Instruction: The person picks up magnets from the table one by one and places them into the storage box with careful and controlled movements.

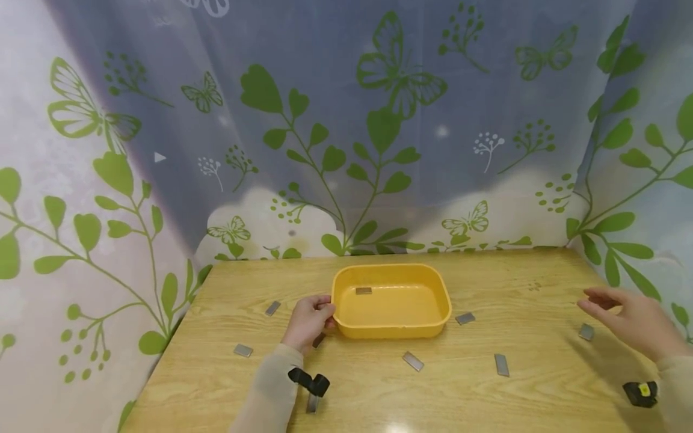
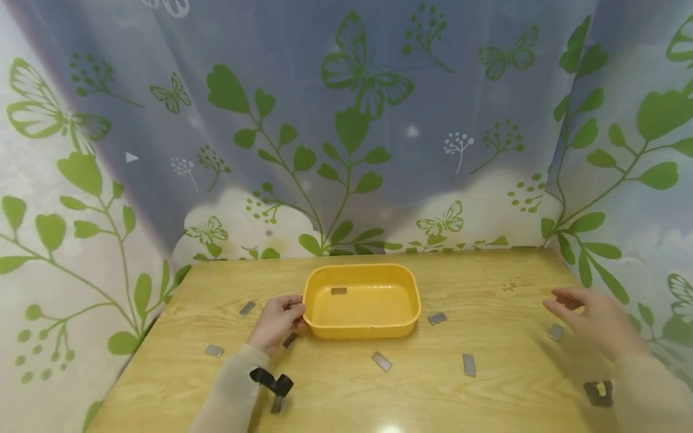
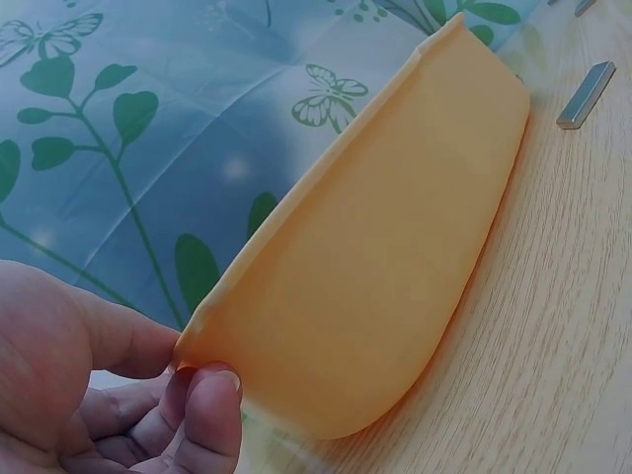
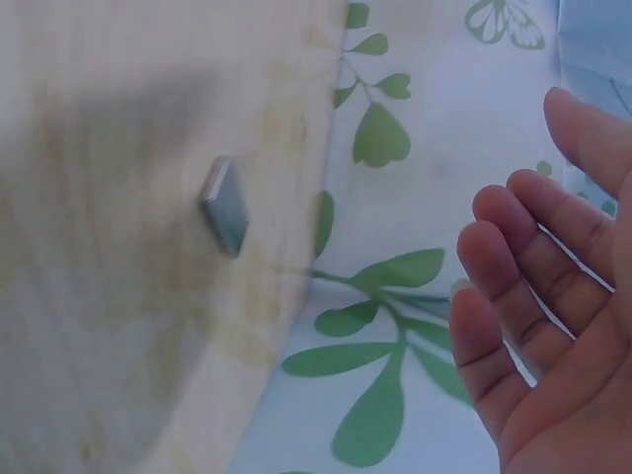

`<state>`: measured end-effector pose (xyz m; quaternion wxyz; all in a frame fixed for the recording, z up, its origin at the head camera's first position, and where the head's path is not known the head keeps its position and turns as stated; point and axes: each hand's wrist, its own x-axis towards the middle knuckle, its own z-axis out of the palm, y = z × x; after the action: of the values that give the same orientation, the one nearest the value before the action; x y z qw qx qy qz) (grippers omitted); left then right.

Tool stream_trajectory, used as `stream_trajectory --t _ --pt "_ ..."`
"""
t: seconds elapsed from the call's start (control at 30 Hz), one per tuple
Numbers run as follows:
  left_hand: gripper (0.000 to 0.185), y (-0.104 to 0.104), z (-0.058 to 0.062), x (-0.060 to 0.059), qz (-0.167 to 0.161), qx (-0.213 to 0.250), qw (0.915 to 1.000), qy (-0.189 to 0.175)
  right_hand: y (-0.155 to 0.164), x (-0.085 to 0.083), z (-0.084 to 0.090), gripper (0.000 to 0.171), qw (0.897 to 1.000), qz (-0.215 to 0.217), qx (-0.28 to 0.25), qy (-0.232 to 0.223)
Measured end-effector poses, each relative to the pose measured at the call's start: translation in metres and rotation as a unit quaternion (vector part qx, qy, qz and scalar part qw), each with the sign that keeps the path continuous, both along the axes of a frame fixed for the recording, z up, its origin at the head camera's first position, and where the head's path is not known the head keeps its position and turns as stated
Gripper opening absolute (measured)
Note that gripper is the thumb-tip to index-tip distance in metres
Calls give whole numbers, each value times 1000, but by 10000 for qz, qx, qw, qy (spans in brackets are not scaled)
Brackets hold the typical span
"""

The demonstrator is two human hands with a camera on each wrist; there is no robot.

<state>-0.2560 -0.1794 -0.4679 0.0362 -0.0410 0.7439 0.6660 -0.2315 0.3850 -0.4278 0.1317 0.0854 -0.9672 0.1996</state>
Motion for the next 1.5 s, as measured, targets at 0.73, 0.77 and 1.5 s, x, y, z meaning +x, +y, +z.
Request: stream_trajectory --t 0.73,0.77,1.5 --pt "32 3 6 -4 -22 -129 9999 -41 28 1 -35 83 9871 -117 37 -1593" --pt "32 4 6 -4 -19 -135 9999 -37 29 0 -36 85 9860 -117 75 -1664" --pt "30 1 4 0 47 -132 9998 -130 26 -11 -51 60 9829 199 262 -1814"
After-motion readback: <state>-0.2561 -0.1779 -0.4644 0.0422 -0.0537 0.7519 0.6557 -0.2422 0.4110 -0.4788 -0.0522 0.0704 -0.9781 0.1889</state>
